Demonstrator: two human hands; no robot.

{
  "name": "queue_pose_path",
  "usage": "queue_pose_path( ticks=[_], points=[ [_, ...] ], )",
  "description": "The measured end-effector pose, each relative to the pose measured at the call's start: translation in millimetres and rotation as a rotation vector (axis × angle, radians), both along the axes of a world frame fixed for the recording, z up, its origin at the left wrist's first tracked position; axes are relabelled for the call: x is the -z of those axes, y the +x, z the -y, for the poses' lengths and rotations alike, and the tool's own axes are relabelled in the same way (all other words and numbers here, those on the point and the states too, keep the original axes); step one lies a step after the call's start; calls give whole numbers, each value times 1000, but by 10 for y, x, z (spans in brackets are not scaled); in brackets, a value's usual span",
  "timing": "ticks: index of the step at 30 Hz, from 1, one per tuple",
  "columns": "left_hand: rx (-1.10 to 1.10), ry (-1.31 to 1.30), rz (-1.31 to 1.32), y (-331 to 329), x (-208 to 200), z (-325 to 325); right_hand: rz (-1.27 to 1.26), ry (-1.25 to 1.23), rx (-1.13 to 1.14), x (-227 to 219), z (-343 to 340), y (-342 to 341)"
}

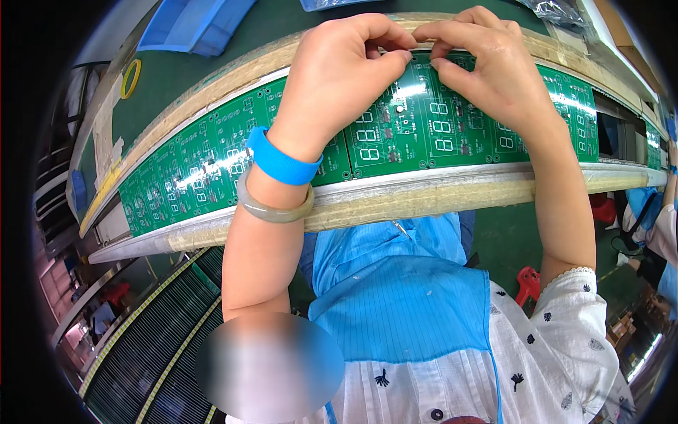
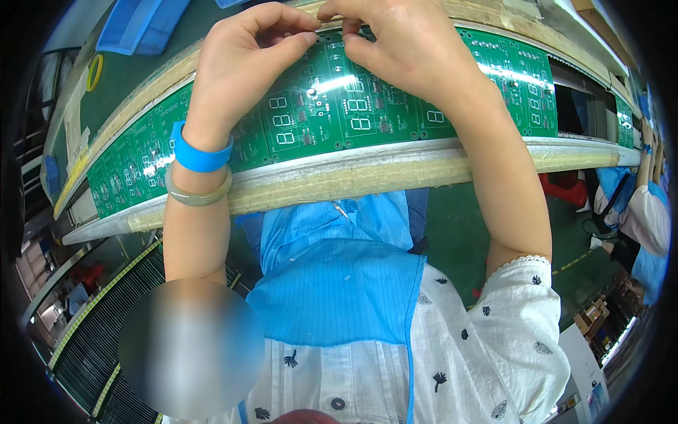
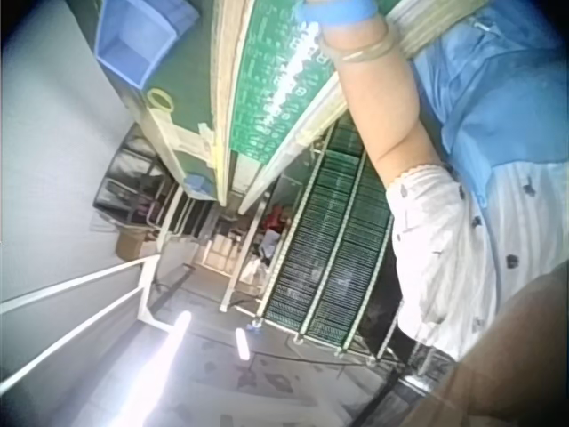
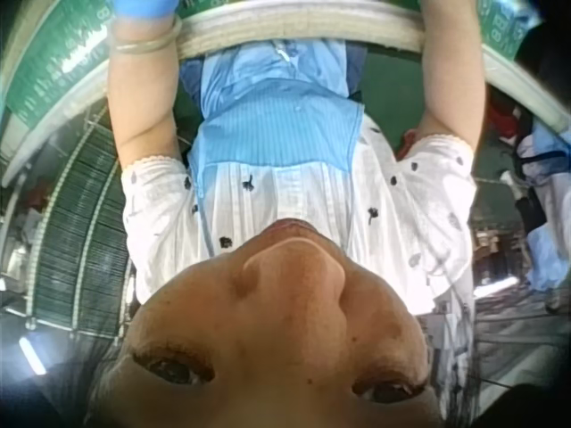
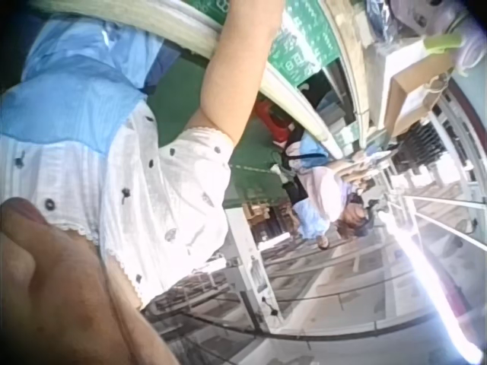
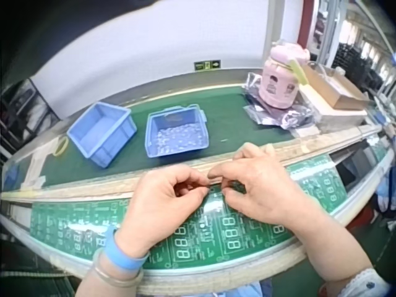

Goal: Assembling electronic components on a circuit board at a production line.

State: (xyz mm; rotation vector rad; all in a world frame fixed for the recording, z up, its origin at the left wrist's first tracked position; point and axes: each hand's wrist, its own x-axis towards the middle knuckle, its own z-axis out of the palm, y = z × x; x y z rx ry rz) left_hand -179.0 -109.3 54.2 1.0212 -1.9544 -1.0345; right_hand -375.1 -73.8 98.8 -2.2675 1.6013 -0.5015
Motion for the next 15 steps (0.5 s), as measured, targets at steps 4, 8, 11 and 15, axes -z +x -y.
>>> queue_pose_path(
  ticks=[4, 8, 11, 15],
  points=[
    [-13, -36, 15, 15, -7, -5, 20, 11, 5, 6, 0, 29],
    [-25, -41, 24, 4, -20, -9, -63, -259, -102, 311, 54, -104],
    [-26, -55, 29, -1, -2, -6, -39, -252, -103, 322, 52, -90],
    [-21, -46, 16, -23, 13, -11, -86, -261, -92, 308, 29, -53]
  ],
)
